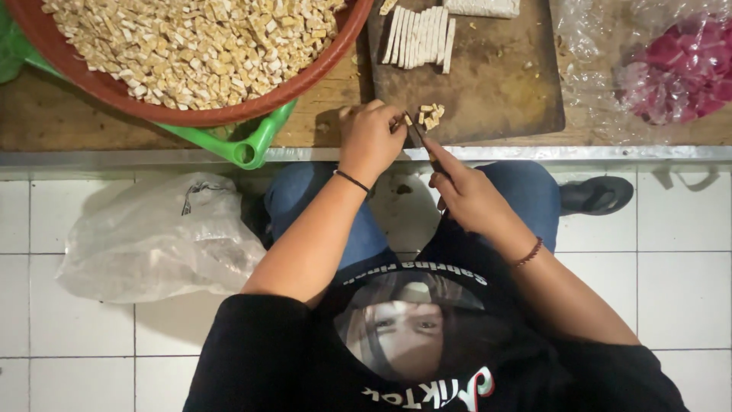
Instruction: The person cuts rectangular tofu blocks into small cubes on a wooden cutting board using a knife. They repeatedly pick up a block, slice it into smaller pieces, and transfer the cubes into a large red bowl. The process continues throughout the clip.
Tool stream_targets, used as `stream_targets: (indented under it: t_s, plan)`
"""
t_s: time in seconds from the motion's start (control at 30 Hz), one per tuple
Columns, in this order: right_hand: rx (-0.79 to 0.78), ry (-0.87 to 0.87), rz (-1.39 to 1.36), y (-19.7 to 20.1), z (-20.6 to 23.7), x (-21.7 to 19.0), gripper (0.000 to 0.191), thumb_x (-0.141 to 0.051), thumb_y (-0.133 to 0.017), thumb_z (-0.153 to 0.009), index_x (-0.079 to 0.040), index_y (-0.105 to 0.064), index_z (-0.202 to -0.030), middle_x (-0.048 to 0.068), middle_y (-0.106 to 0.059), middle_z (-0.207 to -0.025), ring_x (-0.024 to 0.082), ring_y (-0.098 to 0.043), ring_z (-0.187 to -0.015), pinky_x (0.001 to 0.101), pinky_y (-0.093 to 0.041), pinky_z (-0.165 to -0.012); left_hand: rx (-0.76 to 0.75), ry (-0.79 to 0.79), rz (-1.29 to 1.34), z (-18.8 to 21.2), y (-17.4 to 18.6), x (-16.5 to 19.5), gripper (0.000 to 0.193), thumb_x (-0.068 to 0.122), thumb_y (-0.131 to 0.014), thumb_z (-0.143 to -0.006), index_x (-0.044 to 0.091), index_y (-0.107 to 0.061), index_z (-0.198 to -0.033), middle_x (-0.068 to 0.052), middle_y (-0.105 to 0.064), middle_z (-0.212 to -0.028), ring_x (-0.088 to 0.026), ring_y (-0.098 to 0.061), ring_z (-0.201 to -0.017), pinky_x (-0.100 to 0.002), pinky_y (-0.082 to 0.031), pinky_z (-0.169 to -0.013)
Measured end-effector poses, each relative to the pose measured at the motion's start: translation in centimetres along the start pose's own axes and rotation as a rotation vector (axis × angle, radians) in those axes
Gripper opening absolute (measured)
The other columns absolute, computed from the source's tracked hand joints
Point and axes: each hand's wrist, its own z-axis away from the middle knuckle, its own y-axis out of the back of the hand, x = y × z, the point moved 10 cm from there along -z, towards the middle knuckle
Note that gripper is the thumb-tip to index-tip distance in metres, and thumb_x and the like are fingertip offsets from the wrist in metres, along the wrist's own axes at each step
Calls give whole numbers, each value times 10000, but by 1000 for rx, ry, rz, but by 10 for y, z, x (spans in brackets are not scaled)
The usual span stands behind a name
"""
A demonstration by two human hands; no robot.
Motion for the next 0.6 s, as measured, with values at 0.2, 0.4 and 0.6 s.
stream_targets:
  t_s: [0.2,0.4,0.6]
  plan:
    - [-4,26,44,-1,-4,-7,581,-149,-505,-989,-217,-404,-1557,150,-733,-957,247,-734,-669,387,-578,-699,23,-37,-3,-3,4,3,79,212,-753,-789,135,-747,-804,-38,-695,-838,-292,-671,-845,-509,-388,-921]
    - [-54,-41,63,-3,-15,-8,602,-152,-473,-982,-249,-387,-1570,149,-725,-859,253,-728,-642,388,-584,-680,1,-16,-3,-3,1,1,60,204,-744,-797,145,-755,-799,-44,-692,-822,-297,-669,-823,-489,-398,-918]
    - [-86,14,23,-1,-24,-13,618,-147,-470,-986,-261,-358,-1584,134,-705,-832,234,-725,-616,378,-595,-669,12,-2,-28,-6,3,4,74,214,-729,-798,146,-759,-807,-58,-701,-843,-305,-667,-848,-493,-403,-923]
